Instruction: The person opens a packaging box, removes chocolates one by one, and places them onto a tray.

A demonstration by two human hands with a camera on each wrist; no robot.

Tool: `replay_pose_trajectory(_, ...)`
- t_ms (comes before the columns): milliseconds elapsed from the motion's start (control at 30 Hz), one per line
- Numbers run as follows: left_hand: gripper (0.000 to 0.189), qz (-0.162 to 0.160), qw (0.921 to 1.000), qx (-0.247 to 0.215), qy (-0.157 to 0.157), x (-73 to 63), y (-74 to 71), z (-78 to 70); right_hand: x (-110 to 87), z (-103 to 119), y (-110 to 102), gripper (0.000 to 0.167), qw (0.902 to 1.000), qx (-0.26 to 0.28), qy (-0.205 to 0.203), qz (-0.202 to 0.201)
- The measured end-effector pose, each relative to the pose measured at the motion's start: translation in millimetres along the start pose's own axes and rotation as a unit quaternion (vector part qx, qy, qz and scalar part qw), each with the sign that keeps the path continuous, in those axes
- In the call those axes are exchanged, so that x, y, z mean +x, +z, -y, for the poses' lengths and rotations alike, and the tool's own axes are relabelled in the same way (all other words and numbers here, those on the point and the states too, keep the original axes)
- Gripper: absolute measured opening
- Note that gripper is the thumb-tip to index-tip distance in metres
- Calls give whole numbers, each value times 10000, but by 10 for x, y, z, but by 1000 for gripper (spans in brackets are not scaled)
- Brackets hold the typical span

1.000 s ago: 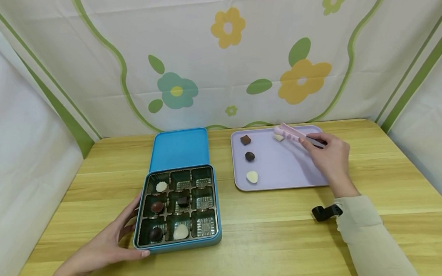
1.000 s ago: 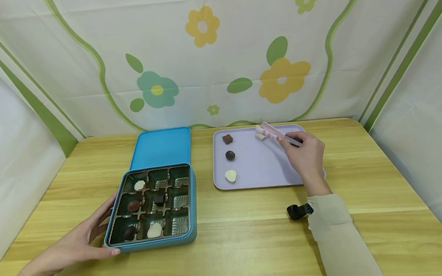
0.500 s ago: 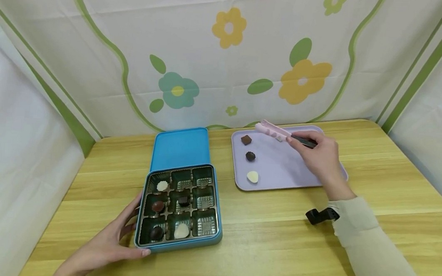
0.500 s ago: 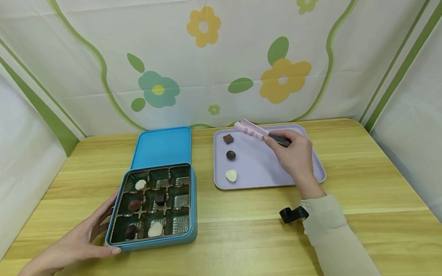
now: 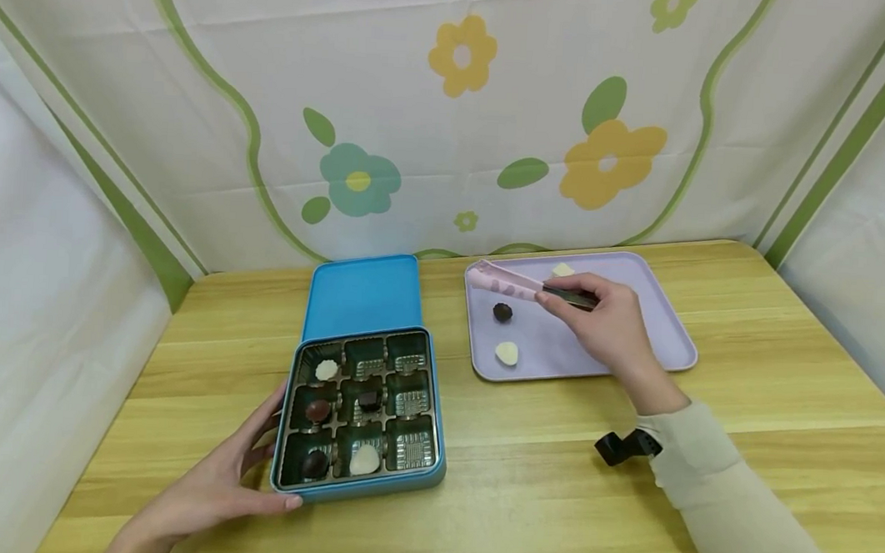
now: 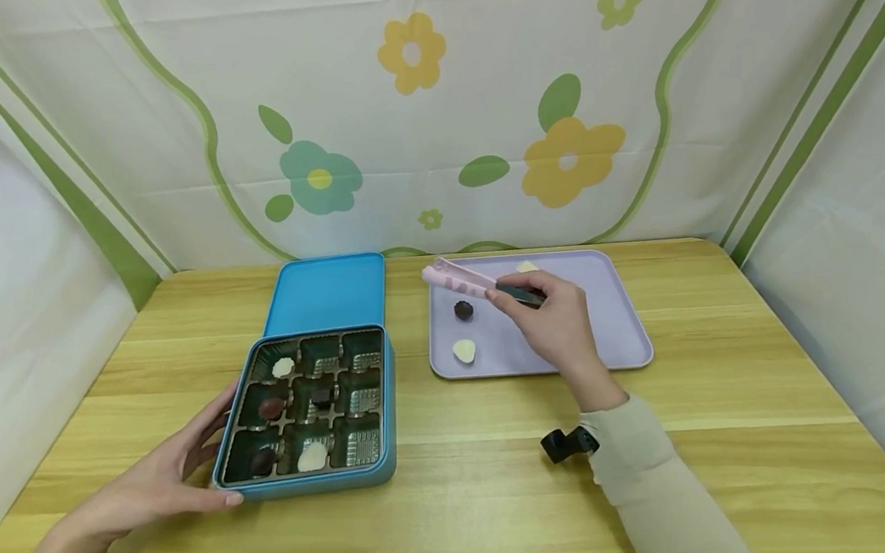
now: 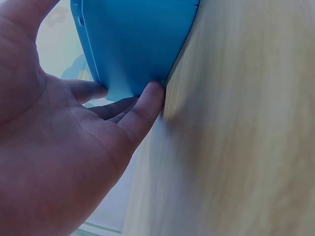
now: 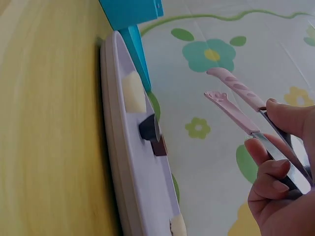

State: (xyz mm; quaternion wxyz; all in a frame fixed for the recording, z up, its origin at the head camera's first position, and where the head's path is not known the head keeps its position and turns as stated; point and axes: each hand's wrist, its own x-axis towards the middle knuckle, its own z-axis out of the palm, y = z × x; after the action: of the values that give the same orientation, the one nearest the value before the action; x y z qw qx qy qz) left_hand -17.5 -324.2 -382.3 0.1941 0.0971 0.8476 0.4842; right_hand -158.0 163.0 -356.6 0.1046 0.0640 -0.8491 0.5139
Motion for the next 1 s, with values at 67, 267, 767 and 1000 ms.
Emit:
replay_pose_trajectory(67, 128, -7, 10000, 13, 57, 0, 4, -1, -19, 18, 34, 28, 9999, 77, -33, 145)
replay_pose_trajectory(267, 129, 0, 10000, 5, 52, 8, 15, -16, -107, 136, 163, 25, 9951, 520, -10, 846)
replay_pose_trajectory(767, 130, -4, 9999, 1, 112, 2, 0, -19, -329, 646, 674, 18, 9646, 511, -1210, 2285)
replay_pose_trajectory(1000, 130, 7, 10000, 10, 69, 3, -4, -20, -300, 886, 747, 16, 9488, -141, -1868, 2544)
